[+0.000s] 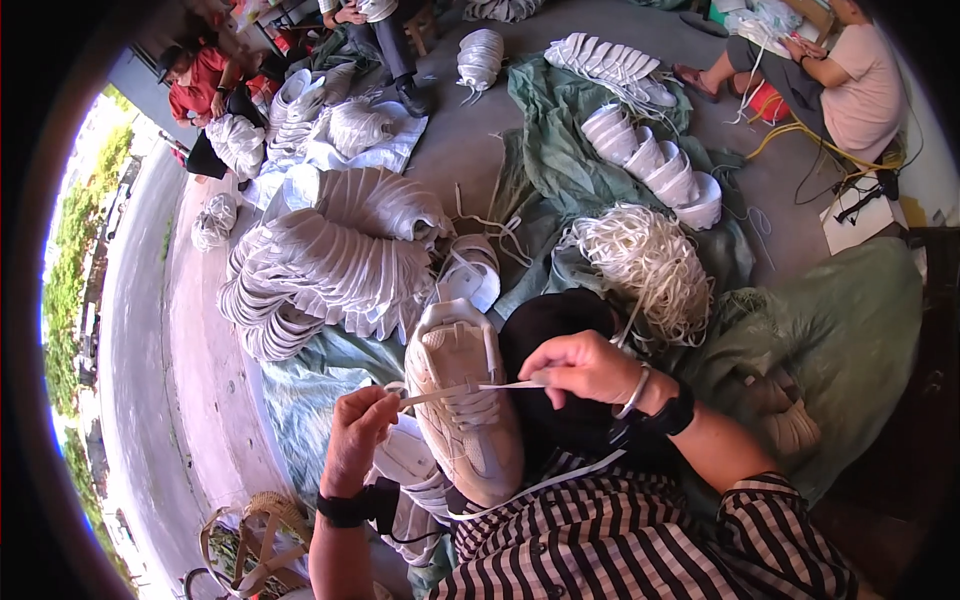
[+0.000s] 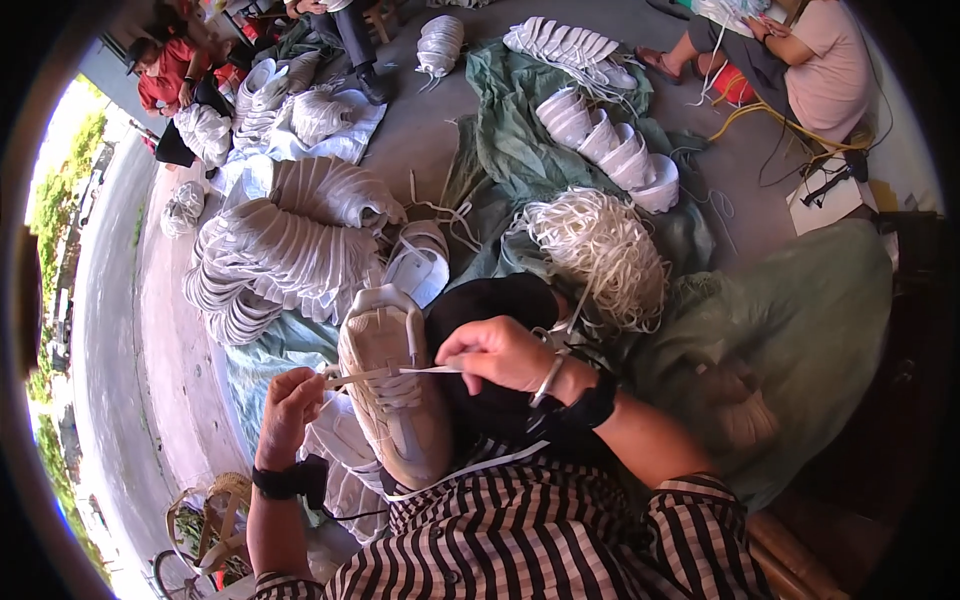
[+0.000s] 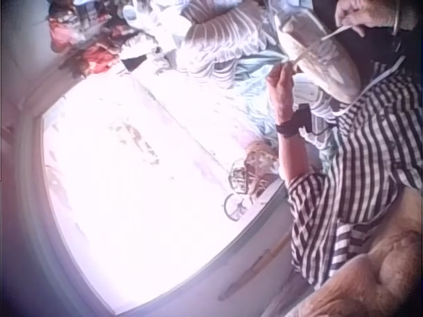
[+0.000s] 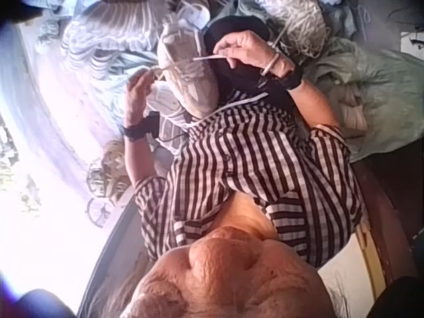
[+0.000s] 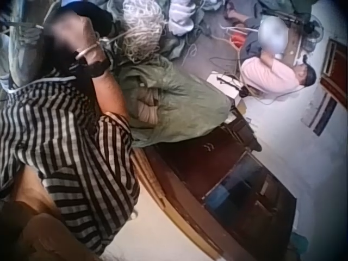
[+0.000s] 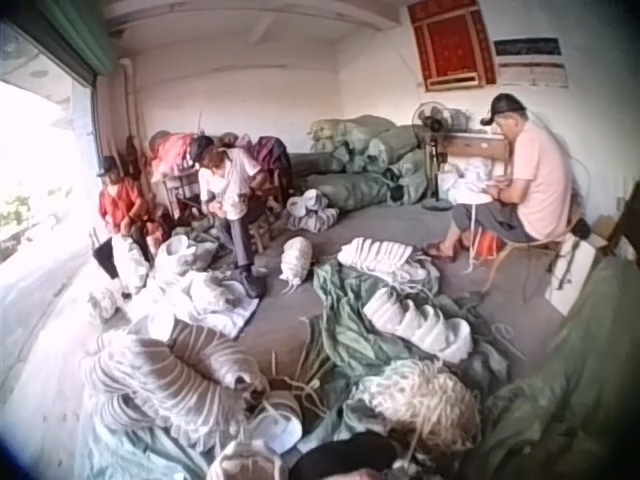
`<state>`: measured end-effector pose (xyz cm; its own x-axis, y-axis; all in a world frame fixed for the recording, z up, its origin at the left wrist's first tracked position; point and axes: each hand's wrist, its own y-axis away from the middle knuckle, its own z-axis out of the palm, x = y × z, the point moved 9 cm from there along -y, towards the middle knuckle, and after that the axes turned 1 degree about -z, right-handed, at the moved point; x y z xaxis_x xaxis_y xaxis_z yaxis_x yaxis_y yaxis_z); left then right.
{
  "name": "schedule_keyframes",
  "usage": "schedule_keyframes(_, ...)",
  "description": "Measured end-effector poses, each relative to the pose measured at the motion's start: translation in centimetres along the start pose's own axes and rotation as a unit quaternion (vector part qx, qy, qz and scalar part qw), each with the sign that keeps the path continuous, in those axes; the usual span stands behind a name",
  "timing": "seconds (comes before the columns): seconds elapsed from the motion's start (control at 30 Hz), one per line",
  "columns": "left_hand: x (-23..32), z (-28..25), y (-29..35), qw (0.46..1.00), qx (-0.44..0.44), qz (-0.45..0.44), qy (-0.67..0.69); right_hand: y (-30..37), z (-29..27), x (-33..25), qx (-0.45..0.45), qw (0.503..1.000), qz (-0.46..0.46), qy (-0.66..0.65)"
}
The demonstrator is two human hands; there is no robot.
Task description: Lacing a white athletic shoe by hand.
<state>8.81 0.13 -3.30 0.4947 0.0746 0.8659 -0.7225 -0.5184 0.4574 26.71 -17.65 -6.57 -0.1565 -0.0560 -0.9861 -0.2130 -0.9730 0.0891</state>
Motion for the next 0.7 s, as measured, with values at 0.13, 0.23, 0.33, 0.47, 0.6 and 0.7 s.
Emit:
schedule_keyframes(0.13, -3.4, -6.1, 0.3, 0.993, 0.120, 0.005, 0.023, 7.1, -10.2, 5.6, 0.191, 0.946, 0.128, -0.227)
schedule_keyframes(0.23, -8.8, -14.3, 0.7, 0.955, 0.269, 0.026, 0.123, 17.6, -20.4, 14.0, 0.483, 0.855, 0.129, -0.135)
schedule_keyframes(0.33, -15.5, -21.6, 2.9, 0.911, 0.373, 0.015, 0.178, 28.8, -25.0, 24.8, 0.606, 0.686, 0.300, -0.269)
schedule_keyframes(0.47, -12.5, -19.0, 3.4, 0.926, 0.374, 0.031, 0.047, 20.0, -21.8, 14.1, 0.575, 0.806, 0.136, -0.041)
schedule_keyframes(0.6, -3.4, -7.3, 0.8, 0.949, 0.259, 0.177, -0.013, 5.9, -8.9, -1.5, 0.398, 0.871, -0.134, 0.256)
schedule_keyframes(0.7, 1.5, 1.0, 0.9, 0.953, 0.194, 0.230, 0.026, 2.0, 0.2, -6.4, 0.235, 0.861, -0.198, 0.404)
